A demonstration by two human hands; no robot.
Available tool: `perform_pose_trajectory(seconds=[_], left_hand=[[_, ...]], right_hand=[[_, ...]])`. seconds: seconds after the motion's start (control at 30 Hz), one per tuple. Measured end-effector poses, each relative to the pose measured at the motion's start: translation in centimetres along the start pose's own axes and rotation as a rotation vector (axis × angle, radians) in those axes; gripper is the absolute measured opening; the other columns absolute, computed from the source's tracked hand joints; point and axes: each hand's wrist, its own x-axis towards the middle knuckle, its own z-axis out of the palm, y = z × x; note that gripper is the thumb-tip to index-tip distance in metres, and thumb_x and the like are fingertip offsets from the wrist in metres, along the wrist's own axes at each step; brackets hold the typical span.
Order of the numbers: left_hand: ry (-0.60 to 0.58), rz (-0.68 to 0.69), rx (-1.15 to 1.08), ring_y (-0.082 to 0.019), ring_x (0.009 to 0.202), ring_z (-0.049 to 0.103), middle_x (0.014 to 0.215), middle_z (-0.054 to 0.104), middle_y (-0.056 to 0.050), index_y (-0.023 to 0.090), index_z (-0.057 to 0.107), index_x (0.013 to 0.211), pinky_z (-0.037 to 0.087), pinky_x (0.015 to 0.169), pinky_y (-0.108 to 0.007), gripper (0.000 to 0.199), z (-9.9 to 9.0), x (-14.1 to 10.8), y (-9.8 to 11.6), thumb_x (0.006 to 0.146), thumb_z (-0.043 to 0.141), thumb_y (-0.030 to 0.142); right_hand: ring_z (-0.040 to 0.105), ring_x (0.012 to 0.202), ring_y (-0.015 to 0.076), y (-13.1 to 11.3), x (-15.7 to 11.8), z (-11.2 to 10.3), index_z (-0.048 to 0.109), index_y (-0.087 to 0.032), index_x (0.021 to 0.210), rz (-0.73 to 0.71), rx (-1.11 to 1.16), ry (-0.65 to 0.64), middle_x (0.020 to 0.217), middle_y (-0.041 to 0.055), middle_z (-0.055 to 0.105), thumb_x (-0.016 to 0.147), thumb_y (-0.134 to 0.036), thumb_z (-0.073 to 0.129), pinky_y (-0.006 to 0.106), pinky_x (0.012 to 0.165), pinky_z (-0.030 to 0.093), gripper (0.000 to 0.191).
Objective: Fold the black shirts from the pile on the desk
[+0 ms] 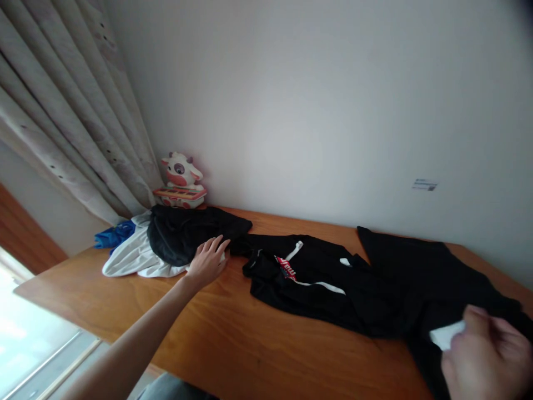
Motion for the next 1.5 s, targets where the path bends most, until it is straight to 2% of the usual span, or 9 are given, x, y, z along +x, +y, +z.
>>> perform_pose_trajectory(seconds=[0.1,0.33,0.47,0.63,0.87,1.07,1.2,1.4,1.5], left_hand=[[-0.174,-0.044,0.077,-0.032,0.131,0.053,0.144,0.057,-0.012,0.026,0.066,0.128,0.043,0.105,-0.047,0.036,-0.3,0.8,-2.7,0.098,0.047,0.027],[-0.282,-0.251,0.156,-0.035,0.114,0.063,0.119,0.069,-0.018,0.019,0.074,0.112,0.049,0.09,-0.047,0.04,-2.9,1.6,-7.3,0.089,0.042,0.011],[-0.252,-0.345,0.194,-0.044,0.122,0.055,0.126,0.063,-0.027,0.011,0.073,0.107,0.043,0.094,-0.061,0.033,-3.2,2.1,-3.5,0.085,0.048,0.015],[-0.242,-0.171,-0.228,-0.029,0.107,0.067,0.115,0.07,-0.014,0.02,0.067,0.108,0.049,0.089,-0.038,0.036,-2.7,1.4,6.1,0.1,0.039,0.043],[-0.196,0.107,-0.563,-0.03,0.109,0.068,0.114,0.071,-0.015,0.02,0.059,0.117,0.051,0.091,-0.039,0.045,-2.2,0.7,16.2,0.094,0.051,0.058],[-0.33,0.137,-0.594,-0.04,0.133,0.053,0.143,0.055,-0.024,0.016,0.044,0.146,0.045,0.106,-0.049,0.081,-2.0,2.0,17.4,0.08,0.067,0.057],[-0.376,0.3,-0.648,-0.036,0.129,0.056,0.139,0.059,-0.017,0.021,0.045,0.149,0.045,0.108,-0.047,0.079,-2.5,1.2,16.2,0.075,0.071,0.035],[-0.428,0.638,-0.746,-0.027,0.115,0.062,0.121,0.067,-0.001,0.038,0.07,0.121,0.045,0.104,-0.041,0.069,-4.2,0.6,16.8,0.062,0.057,0.004],[-0.38,0.707,-0.686,-0.026,0.117,0.06,0.115,0.068,0.001,0.038,0.077,0.096,0.037,0.109,-0.048,0.057,-4.5,0.8,16.8,0.061,0.054,-0.001]], right_hand=[[0.067,0.083,0.03,-1.9,-1.6,1.7,0.067,-0.02,0.108,0.123,0.003,-0.103,0.094,0.0111,0.071,0.076,-0.068,0.063,0.044,0.072,0.053,0.057],[0.061,0.115,0.0423,-1.9,-4.7,4.1,0.055,-0.013,0.131,-0.391,-0.508,-0.505,0.123,0.0237,0.065,0.078,-0.078,0.052,0.054,0.091,0.05,0.084],[0.063,0.109,0.0431,-1.0,-6.8,4.3,0.057,-0.017,0.131,-0.604,-0.786,-0.638,0.118,0.0206,0.067,0.08,-0.068,0.06,0.058,0.089,0.048,0.072],[0.067,0.089,0.0347,-2.9,-9.1,5.2,0.065,-0.02,0.105,-0.697,-0.999,-0.642,0.101,0.0168,0.068,0.095,-0.037,0.054,0.043,0.069,0.051,0.023],[0.072,0.083,0.0268,-4.7,-12.0,6.7,0.06,-0.02,0.097,-0.649,-0.629,-0.849,0.091,0.0111,0.07,0.1,-0.026,0.045,0.034,0.069,0.054,0.016],[0.071,0.104,0.0295,-7.7,-16.5,6.4,0.065,-0.021,0.112,-0.676,-0.25,-1.071,0.112,0.0111,0.072,0.088,-0.025,0.055,0.04,0.089,0.059,0.026],[0.072,0.104,0.024,-10.4,-15.1,5.1,0.07,-0.031,0.109,-0.566,-0.07,-1.225,0.113,0.0015,0.075,0.094,-0.031,0.056,0.034,0.092,0.059,0.02],[0.064,0.114,0.0281,-7.7,-9.8,5.1,0.069,-0.024,0.104,-0.581,-0.18,-0.764,0.12,0.0114,0.069,0.098,-0.04,0.047,0.046,0.101,0.05,0.028],[0.06,0.121,0.0349,-4.2,-8.8,5.4,0.068,-0.022,0.116,-0.645,-0.45,-0.712,0.131,0.0144,0.064,0.093,-0.042,0.054,0.052,0.098,0.049,0.033]])
